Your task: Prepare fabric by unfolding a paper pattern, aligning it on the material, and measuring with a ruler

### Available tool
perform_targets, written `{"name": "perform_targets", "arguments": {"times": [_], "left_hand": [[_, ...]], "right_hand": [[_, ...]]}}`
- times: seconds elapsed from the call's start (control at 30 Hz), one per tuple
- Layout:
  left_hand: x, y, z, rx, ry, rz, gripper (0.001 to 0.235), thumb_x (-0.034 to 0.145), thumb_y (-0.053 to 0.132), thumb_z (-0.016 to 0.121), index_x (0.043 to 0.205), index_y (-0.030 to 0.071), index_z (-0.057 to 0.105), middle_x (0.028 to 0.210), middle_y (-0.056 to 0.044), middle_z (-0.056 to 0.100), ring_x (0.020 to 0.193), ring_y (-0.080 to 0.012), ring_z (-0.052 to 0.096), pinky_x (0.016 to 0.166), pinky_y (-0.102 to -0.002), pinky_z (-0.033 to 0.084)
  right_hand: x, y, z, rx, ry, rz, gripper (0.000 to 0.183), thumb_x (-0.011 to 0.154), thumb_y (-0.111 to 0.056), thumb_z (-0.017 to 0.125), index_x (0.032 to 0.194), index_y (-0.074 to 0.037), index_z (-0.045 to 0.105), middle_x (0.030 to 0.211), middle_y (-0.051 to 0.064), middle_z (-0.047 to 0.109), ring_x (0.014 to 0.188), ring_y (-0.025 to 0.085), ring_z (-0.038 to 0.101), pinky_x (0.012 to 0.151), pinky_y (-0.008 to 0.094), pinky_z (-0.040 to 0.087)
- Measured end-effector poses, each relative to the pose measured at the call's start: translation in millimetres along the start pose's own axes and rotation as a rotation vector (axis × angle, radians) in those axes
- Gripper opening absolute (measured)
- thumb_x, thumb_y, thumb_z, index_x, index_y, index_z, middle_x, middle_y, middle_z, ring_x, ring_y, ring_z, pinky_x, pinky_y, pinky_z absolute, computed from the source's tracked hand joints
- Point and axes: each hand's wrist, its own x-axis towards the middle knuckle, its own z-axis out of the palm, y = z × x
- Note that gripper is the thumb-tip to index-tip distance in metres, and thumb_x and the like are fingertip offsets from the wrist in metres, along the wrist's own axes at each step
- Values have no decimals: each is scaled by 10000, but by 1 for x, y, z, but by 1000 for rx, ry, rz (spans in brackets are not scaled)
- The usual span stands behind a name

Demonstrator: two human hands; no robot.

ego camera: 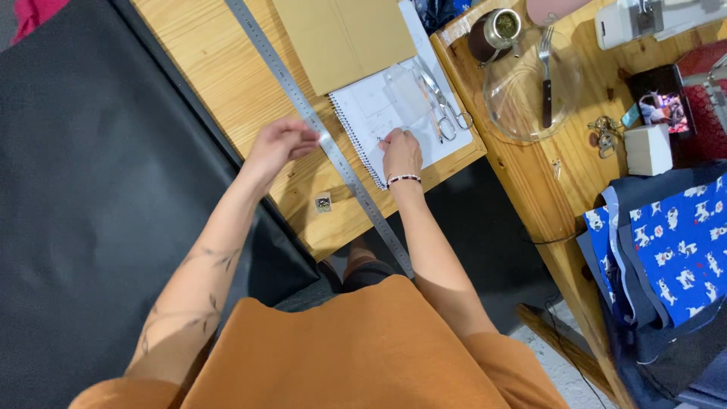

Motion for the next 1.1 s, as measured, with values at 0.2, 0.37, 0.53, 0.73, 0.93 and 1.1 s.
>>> {"name": "perform_targets", "arguments": {"times": [0.2, 0.37, 0.53, 0.73, 0.93, 1.1], "left_hand": [[-62, -36, -30, 621, -54, 187, 614, 763, 115, 785, 1345, 70, 594, 1231, -237, 616, 1166, -380, 588, 1024, -499, 471], [-92, -61, 5, 707, -92, 318, 1162, 596, 396, 989, 1568, 112, 419, 1546, -295, 426, 1405, -525, 413, 1168, -616, 350], [-61, -111, 29, 630, 139, 437, 537, 921, 379, 789, 1413, 240, 623, 1332, -59, 676, 1240, -321, 637, 1031, -469, 525], [-36, -69, 57, 831, 246, 408, 418, 897, 273, 791, 1296, 204, 686, 1168, -81, 700, 1132, -327, 676, 941, -442, 568], [-8, -61, 62, 1013, 258, 414, 472, 828, 240, 805, 1281, 305, 690, 1109, -2, 653, 1122, -243, 627, 957, -393, 535], [-6, -61, 70, 1062, 218, 417, 464, 849, 218, 793, 1293, 305, 692, 1129, 5, 646, 1146, -234, 601, 976, -398, 506]], "right_hand": [[14, 30, 39, -185, 104, -307, 181, 1016, -212, 622, 1013, -33, 595, 1049, 146, 551, 1073, 385, 589, 925, 454, 521], [-1, 20, 35, -280, 140, -364, 162, 1044, -179, 558, 1057, -18, 543, 1078, 144, 513, 1089, 365, 541, 926, 441, 492], [-18, 10, 8, 187, 30, -250, 57, 1044, -120, 576, 1031, -70, 554, 978, 150, 602, 1034, 394, 639, 907, 460, 515], [-41, -20, -35, 256, -66, -399, 44, 1023, -171, 657, 1031, -133, 637, 961, 116, 728, 992, 326, 706, 878, 443, 547], [-51, -30, -59, 84, -210, -464, 90, 994, -186, 695, 1068, -139, 674, 1019, 129, 724, 1059, 376, 701, 912, 504, 563], [-43, -38, -53, -42, -200, -422, 92, 913, -142, 754, 990, -192, 745, 943, 67, 742, 990, 350, 733, 867, 480, 598]]}}
